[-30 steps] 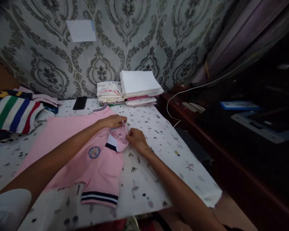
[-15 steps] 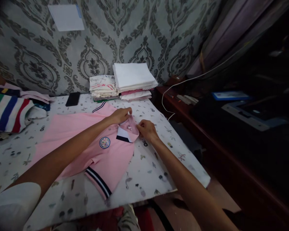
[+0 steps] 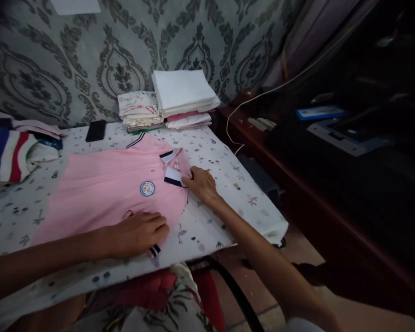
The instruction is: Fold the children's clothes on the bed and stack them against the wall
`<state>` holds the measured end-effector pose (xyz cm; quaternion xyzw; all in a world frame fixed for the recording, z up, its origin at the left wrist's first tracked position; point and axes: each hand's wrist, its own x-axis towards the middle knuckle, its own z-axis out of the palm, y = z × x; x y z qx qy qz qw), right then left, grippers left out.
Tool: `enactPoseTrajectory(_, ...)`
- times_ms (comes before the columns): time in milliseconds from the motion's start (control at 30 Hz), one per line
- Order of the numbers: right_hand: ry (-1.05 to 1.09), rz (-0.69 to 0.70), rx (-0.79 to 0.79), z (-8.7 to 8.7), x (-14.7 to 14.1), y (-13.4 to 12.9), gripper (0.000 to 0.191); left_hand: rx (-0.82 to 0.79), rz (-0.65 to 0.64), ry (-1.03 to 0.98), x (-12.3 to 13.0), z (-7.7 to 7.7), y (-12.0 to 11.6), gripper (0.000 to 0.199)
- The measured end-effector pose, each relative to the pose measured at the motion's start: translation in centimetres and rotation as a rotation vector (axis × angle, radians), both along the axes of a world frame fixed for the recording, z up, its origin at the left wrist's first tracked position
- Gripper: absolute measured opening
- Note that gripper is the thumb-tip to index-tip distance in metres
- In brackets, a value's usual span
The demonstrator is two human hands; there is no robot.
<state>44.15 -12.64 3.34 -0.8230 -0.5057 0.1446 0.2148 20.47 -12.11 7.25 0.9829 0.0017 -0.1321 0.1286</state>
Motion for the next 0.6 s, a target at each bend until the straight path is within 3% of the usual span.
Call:
enactPoseTrajectory(67,0.050,0.003,0.044,0.3,0.1,0.1,0.020,-0.135,0.042,-0.026,0.8,0.1,-0.3,0.013)
enactPoseTrajectory(200,0.191,-0.023,0.118,0.8,1.2,-0.1,0.014,-0.552,0.103,-0.068,2.5,1.3,-1.1,0.010)
enactPoseTrajectory(267,0.224,-0.023,0.112,0.7,1.6,-0.1,0.014,-0.482,0.087,-0.060,2.6,1.5,-1.7,0.009)
enactPoseTrajectory(367,0.205,-0.012,0.086,0.0,1.7,-0.2,0.016,-0.149,0.053,-0.007,2.0,1.3,-2.3,0.030)
enactPoseTrajectory(433,0.179,-0.011,0.082,-0.4,1.5,-0.1,0.017,-0.018,0.041,0.053,1.4,1.2,-2.3,0.038)
enactPoseTrajectory(533,0.146,-0.015,0.087,-0.9,1.4,0.1,0.017,0.036,0.028,0.133,1.1,1.6,-1.9,0.042)
enactPoseTrajectory(600,0.143,-0.015,0.105,-0.9,1.5,0.2,0.016,-0.018,0.016,0.140,1.5,2.0,-1.7,0.040)
